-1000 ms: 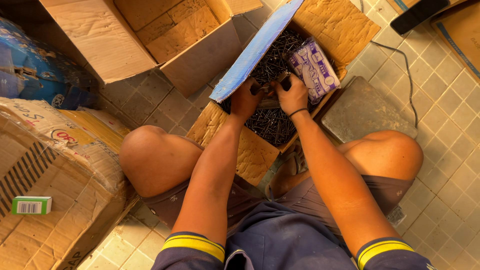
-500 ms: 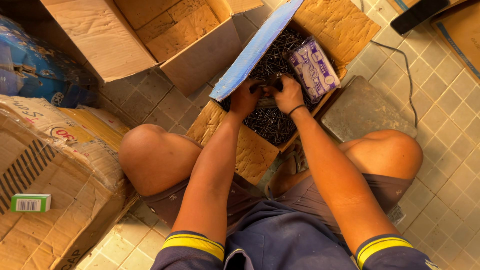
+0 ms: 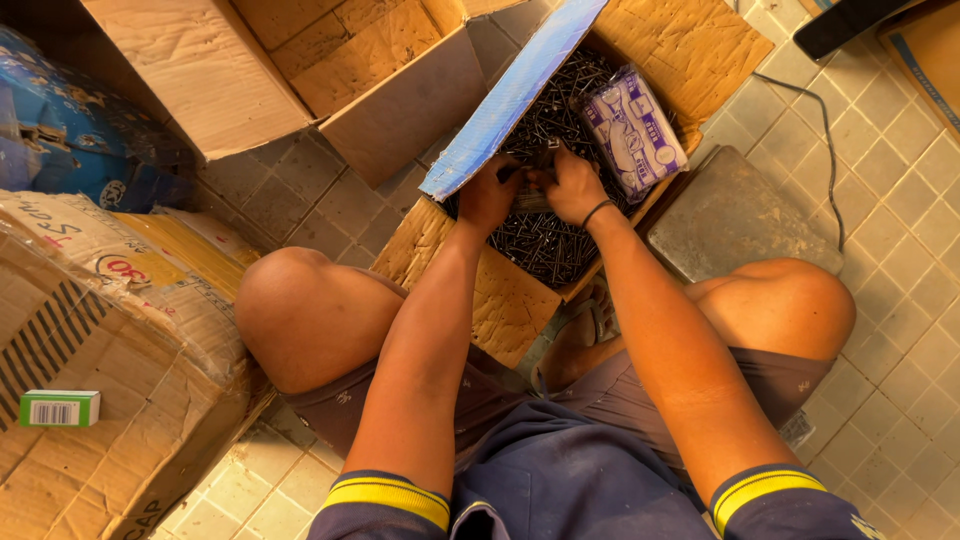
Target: The person scoops loose metal nails from a large cardboard box into small plastic bags, weighs the bags on a scale, and places the filled bags on the floor.
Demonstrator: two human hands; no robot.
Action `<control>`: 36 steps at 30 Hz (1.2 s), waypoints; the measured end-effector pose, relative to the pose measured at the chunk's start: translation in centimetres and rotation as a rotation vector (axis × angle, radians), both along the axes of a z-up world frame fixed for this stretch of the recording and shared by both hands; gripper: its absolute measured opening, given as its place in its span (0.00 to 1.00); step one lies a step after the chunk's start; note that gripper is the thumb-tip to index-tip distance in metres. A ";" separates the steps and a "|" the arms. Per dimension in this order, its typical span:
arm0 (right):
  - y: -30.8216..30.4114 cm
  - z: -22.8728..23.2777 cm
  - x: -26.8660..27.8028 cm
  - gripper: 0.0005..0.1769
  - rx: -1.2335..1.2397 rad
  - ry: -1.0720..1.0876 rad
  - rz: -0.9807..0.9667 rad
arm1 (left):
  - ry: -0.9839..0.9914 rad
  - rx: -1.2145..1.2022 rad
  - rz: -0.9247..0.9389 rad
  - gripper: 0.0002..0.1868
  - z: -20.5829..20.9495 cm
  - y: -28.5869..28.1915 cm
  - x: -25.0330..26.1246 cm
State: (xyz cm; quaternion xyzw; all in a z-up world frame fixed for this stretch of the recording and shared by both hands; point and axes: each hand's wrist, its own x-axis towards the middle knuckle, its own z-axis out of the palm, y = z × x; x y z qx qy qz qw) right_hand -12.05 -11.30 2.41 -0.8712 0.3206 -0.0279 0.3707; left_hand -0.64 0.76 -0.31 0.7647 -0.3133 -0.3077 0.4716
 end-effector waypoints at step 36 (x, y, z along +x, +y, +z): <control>0.5 -0.5 0.3 0.10 0.013 -0.276 -0.003 | 0.007 -0.153 -0.244 0.24 1.3 -0.1 0.8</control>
